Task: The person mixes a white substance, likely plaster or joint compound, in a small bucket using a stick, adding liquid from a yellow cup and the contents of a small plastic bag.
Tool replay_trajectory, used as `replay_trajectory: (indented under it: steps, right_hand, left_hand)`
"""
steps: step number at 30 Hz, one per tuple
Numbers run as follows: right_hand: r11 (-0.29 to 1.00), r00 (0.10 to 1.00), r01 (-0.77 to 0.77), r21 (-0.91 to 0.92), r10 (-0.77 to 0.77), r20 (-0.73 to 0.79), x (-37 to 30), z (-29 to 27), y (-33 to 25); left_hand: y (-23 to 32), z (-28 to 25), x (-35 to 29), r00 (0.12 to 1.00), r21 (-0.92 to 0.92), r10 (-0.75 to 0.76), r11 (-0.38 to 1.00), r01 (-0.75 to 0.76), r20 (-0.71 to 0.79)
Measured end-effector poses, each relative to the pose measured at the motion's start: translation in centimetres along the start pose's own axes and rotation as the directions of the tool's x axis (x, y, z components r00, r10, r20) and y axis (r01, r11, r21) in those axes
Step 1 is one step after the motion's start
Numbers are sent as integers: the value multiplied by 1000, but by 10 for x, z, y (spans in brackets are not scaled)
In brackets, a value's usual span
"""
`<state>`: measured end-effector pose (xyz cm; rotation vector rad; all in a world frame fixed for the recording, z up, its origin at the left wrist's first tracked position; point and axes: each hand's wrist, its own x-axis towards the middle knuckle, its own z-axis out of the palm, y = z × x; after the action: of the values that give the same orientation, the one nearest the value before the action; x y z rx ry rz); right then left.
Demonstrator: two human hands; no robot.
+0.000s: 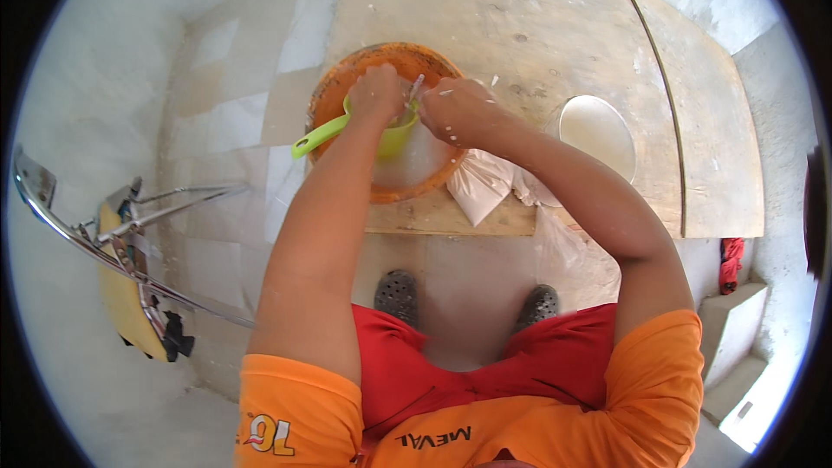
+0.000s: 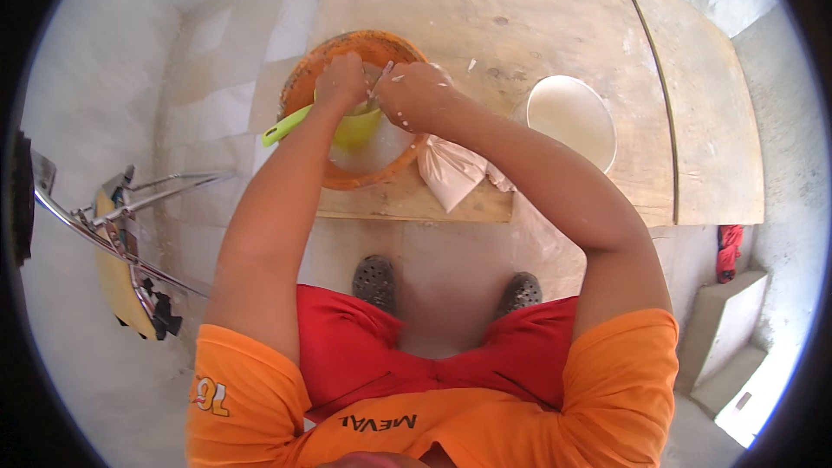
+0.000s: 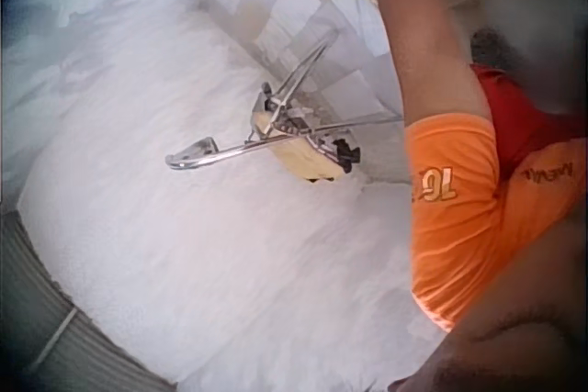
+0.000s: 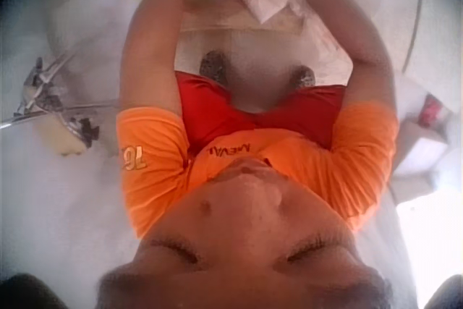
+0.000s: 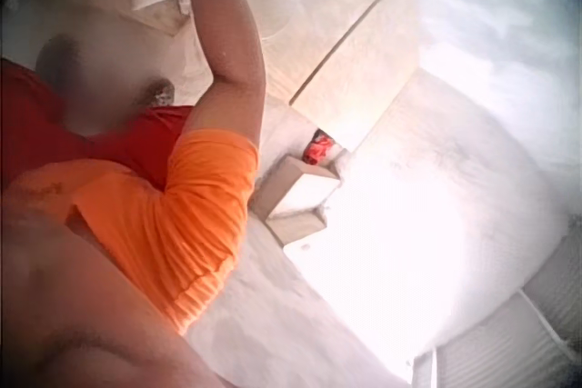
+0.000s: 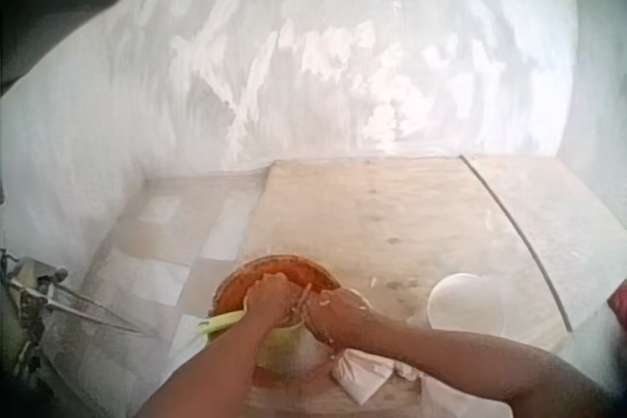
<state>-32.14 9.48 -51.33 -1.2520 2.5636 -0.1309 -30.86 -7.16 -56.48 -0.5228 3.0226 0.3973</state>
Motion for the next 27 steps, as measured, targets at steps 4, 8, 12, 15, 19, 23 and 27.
replay_trajectory:
  steps: [4,8,12,15,19,23,27]
  right_hand:
    - [993,937,86,-79,-108,-331,-61,4,28]
    - [999,998,45,-24,-46,-31,-98,43,33]
    - [992,961,47,-121,-11,276,-103,111,46]
    - [980,1000,-16,-197,16,1,-103,161,65]
    - [991,989,-122,45,118,91,-89,169,69]
    - [989,991,-132,63,132,10,-87,168,70]
    - [960,995,-78,269,60,75,-77,150,64]
  left_hand:
    - [28,-3,7,984,-105,82,989,-99,-157]
    - [58,11,13,867,-177,273,911,-371,-416]
    - [86,19,7,740,-63,430,843,-534,-518]
    - [93,29,2,758,40,536,825,-564,-370]
    - [84,37,-2,766,71,568,814,-576,-301]
    - [84,27,-6,819,27,532,842,-539,-216]
    - [80,30,-8,816,38,516,850,-526,-261]
